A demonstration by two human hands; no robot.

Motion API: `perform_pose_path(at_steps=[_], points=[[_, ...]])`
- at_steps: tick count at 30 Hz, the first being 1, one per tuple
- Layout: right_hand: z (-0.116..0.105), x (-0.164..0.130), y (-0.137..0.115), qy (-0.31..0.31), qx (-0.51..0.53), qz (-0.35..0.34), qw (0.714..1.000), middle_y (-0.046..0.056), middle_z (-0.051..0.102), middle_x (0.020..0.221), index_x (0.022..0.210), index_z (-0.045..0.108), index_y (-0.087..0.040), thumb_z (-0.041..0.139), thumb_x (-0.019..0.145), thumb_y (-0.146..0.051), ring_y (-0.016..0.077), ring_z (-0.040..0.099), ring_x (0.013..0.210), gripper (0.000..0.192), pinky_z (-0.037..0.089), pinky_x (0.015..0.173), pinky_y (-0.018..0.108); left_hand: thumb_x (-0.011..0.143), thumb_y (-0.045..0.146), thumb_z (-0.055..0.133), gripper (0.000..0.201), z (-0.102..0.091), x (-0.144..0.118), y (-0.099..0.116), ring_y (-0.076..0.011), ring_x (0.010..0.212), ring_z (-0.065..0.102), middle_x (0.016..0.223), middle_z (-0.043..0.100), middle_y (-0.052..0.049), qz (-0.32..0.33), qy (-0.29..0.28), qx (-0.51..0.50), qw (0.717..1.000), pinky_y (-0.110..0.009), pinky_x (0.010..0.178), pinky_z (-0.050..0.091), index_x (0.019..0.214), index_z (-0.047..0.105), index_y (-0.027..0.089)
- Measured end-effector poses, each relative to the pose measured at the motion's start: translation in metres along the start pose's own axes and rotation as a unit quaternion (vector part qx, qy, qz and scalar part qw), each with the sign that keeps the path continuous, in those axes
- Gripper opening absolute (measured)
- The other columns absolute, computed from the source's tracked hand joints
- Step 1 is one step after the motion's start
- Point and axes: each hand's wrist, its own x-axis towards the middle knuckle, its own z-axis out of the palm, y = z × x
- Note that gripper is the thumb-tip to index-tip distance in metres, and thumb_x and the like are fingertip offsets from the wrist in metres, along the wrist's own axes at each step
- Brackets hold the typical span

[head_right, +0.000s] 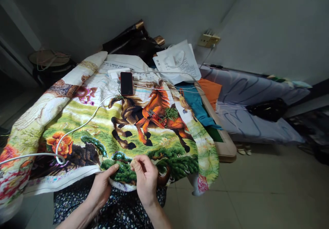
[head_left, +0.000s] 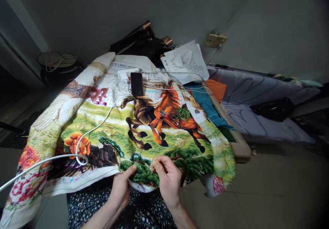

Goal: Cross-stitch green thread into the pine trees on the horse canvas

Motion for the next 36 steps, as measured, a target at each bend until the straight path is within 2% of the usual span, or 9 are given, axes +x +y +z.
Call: perform_pose_path(at_steps=[4, 7, 15, 19, 24, 27, 30, 36], points=[[0.006, -0.001, 0.006, -0.023, 0.096, 0.157, 0.983, 0.002, 0.056, 0.068, 0.083, 0.056, -0.010, 0.063, 0.083, -0.035, 0.0090, 0.053, 0.058, 0.026, 0.045, 0.054, 0.020, 0.052, 0.021, 0.083, 0.038, 0.000, -0.002, 0.003, -0.0202, 0.077, 0.062, 0.087, 0.067, -0.012, -0.010, -0.017, 0.007, 1.000, -0.035, 0.081, 0.049, 0.082, 0.067, 0.005], [0.011, -0.003, 0.008, -0.025, 0.123, 0.226, 0.966, 0.003, 0.056, 0.066, 0.083, 0.057, -0.009, 0.069, 0.077, -0.039, 0.0090, 0.052, 0.054, 0.033, 0.043, 0.050, 0.020, 0.053, 0.025, 0.083, 0.035, -0.002, -0.001, 0.003, -0.0198, 0.073, 0.061, 0.082, 0.067, -0.012, -0.018, -0.034, 0.019, 0.999, -0.034, 0.077, 0.049, 0.077, 0.067, 0.005], [0.013, -0.003, 0.007, -0.014, 0.156, 0.261, 0.953, 0.005, 0.059, 0.068, 0.081, 0.056, -0.009, 0.073, 0.071, -0.042, 0.0100, 0.054, 0.055, 0.038, 0.043, 0.051, 0.020, 0.059, 0.025, 0.080, 0.030, -0.011, 0.007, -0.004, -0.0175, 0.074, 0.058, 0.081, 0.065, -0.008, -0.014, -0.036, 0.015, 0.999, -0.031, 0.074, 0.046, 0.079, 0.068, 0.007], [0.013, -0.003, 0.007, -0.017, 0.148, 0.262, 0.954, 0.006, 0.061, 0.071, 0.082, 0.055, -0.008, 0.071, 0.073, -0.043, 0.0114, 0.057, 0.059, 0.039, 0.044, 0.053, 0.020, 0.052, 0.024, 0.082, 0.029, -0.012, 0.005, -0.003, -0.0144, 0.072, 0.056, 0.076, 0.064, -0.004, -0.010, -0.014, -0.005, 1.000, -0.026, 0.072, 0.045, 0.073, 0.068, 0.009], [0.016, -0.008, 0.010, -0.013, 0.088, 0.232, 0.969, 0.006, 0.061, 0.072, 0.084, 0.056, -0.009, 0.065, 0.078, -0.042, 0.0124, 0.057, 0.060, 0.035, 0.046, 0.055, 0.022, 0.046, 0.023, 0.084, 0.030, -0.013, 0.003, -0.004, -0.0151, 0.070, 0.055, 0.075, 0.064, -0.005, -0.005, -0.017, -0.002, 1.000, -0.027, 0.071, 0.046, 0.068, 0.068, 0.009], [0.018, -0.011, 0.010, -0.022, -0.016, 0.153, 0.988, 0.006, 0.060, 0.070, 0.083, 0.059, -0.010, 0.058, 0.084, -0.037, 0.0133, 0.057, 0.062, 0.026, 0.047, 0.058, 0.023, 0.049, 0.022, 0.084, 0.028, -0.015, 0.001, -0.003, -0.0156, 0.072, 0.055, 0.077, 0.064, -0.006, -0.014, -0.038, 0.000, 0.999, -0.028, 0.074, 0.047, 0.068, 0.069, 0.009], [0.021, -0.012, 0.007, -0.026, -0.112, 0.057, 0.992, 0.004, 0.060, 0.071, 0.081, 0.061, -0.012, 0.055, 0.087, -0.030, 0.0127, 0.058, 0.065, 0.020, 0.047, 0.061, 0.022, 0.049, 0.020, 0.084, 0.035, -0.014, -0.002, 0.000, -0.0192, 0.083, 0.058, 0.087, 0.066, -0.007, -0.029, -0.058, 0.002, 0.998, -0.031, 0.084, 0.046, 0.079, 0.071, 0.009], [0.024, -0.010, 0.000, -0.014, -0.178, -0.053, 0.983, 0.000, 0.061, 0.072, 0.080, 0.061, -0.015, 0.055, 0.087, -0.018, 0.0080, 0.058, 0.064, 0.010, 0.046, 0.061, 0.016, 0.050, 0.022, 0.084, 0.052, -0.013, -0.006, 0.003, -0.0219, 0.097, 0.058, 0.095, 0.066, -0.006, -0.015, -0.073, -0.001, 0.997, -0.032, 0.093, 0.044, 0.100, 0.069, 0.012]])
